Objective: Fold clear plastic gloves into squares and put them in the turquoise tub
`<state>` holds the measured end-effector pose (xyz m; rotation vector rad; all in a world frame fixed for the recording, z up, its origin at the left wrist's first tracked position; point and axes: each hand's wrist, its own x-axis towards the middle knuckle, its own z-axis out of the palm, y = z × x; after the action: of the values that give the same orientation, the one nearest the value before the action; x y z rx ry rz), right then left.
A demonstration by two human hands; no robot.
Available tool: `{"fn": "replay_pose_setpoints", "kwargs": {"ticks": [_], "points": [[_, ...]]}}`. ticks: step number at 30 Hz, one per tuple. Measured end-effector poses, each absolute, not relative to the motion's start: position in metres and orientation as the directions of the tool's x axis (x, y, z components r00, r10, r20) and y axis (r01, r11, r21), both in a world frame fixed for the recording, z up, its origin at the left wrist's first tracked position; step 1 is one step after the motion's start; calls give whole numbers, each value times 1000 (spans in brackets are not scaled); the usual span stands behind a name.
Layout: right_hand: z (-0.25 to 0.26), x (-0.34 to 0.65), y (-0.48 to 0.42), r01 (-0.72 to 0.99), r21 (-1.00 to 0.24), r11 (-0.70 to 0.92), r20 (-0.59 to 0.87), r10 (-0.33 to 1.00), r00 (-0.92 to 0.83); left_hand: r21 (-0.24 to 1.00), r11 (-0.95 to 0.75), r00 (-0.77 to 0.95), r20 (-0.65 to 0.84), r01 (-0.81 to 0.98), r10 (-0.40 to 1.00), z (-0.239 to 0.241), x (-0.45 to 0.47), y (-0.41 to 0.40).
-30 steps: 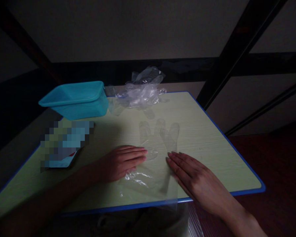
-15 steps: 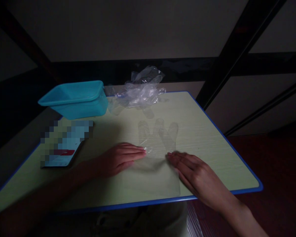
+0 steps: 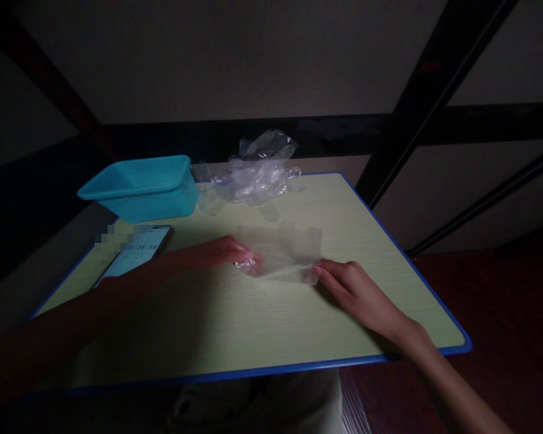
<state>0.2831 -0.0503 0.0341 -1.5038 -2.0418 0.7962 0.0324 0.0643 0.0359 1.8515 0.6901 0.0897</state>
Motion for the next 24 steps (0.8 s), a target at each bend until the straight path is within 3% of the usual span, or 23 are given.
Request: {"fn": "replay_pose_setpoints", "kwargs": {"ticks": [6, 12, 16, 24], "points": [[27, 281, -32, 518, -855, 18, -78, 984, -163, 888, 86, 718, -420, 453, 554, 37, 38, 72], [18, 281, -21, 506, -861, -41, -94, 992, -80, 845, 269, 656, -530, 463, 537, 41, 41, 73], [20, 281, -19, 527, -849, -39, -92, 993, -76, 855, 310, 667, -519, 416, 535, 41, 42, 72], [19, 276, -20, 514, -858, -27, -33, 999, -3, 844, 245, 542, -502, 477, 674, 33, 50, 67]]}}
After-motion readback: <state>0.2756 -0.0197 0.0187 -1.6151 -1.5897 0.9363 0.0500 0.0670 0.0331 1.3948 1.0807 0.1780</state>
